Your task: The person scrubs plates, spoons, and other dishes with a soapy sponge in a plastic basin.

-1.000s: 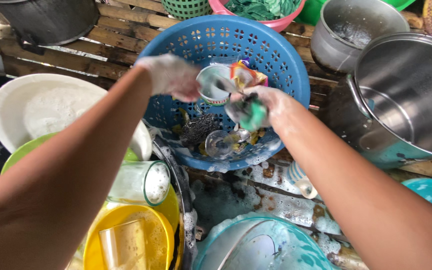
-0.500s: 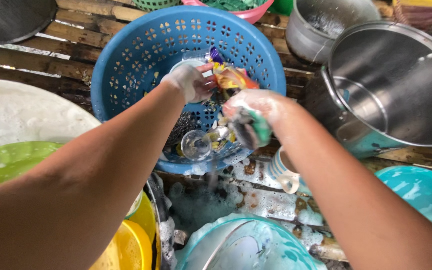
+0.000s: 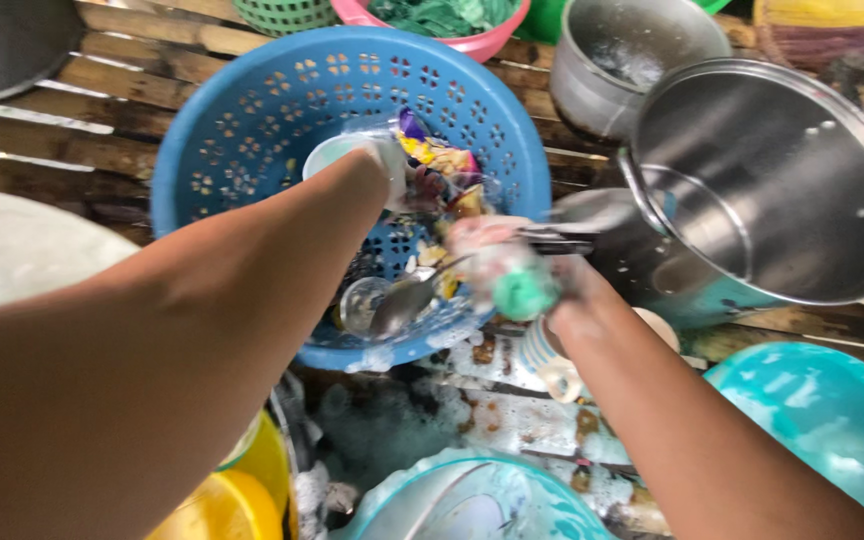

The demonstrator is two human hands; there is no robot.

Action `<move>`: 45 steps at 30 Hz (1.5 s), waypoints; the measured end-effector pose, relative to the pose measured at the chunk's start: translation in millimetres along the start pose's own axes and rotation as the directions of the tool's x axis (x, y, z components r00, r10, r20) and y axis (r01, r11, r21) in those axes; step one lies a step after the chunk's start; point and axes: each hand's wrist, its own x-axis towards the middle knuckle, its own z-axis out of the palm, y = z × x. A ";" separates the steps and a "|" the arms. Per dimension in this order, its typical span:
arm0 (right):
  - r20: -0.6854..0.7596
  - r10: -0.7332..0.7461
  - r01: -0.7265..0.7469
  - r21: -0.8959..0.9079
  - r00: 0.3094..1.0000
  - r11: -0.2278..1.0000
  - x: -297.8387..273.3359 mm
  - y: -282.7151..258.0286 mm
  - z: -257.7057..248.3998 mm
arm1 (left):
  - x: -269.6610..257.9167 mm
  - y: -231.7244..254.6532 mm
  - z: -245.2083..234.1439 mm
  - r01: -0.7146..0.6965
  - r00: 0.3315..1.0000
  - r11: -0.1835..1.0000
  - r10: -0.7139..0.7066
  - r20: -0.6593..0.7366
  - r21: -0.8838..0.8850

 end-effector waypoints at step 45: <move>-0.032 -0.425 0.367 -0.447 0.905 0.816 -30.3 82.9 6.7 | -263.0 -172.8 -23.5 -0.979 -0.193 -0.175 0.959 -0.208 0.103</move>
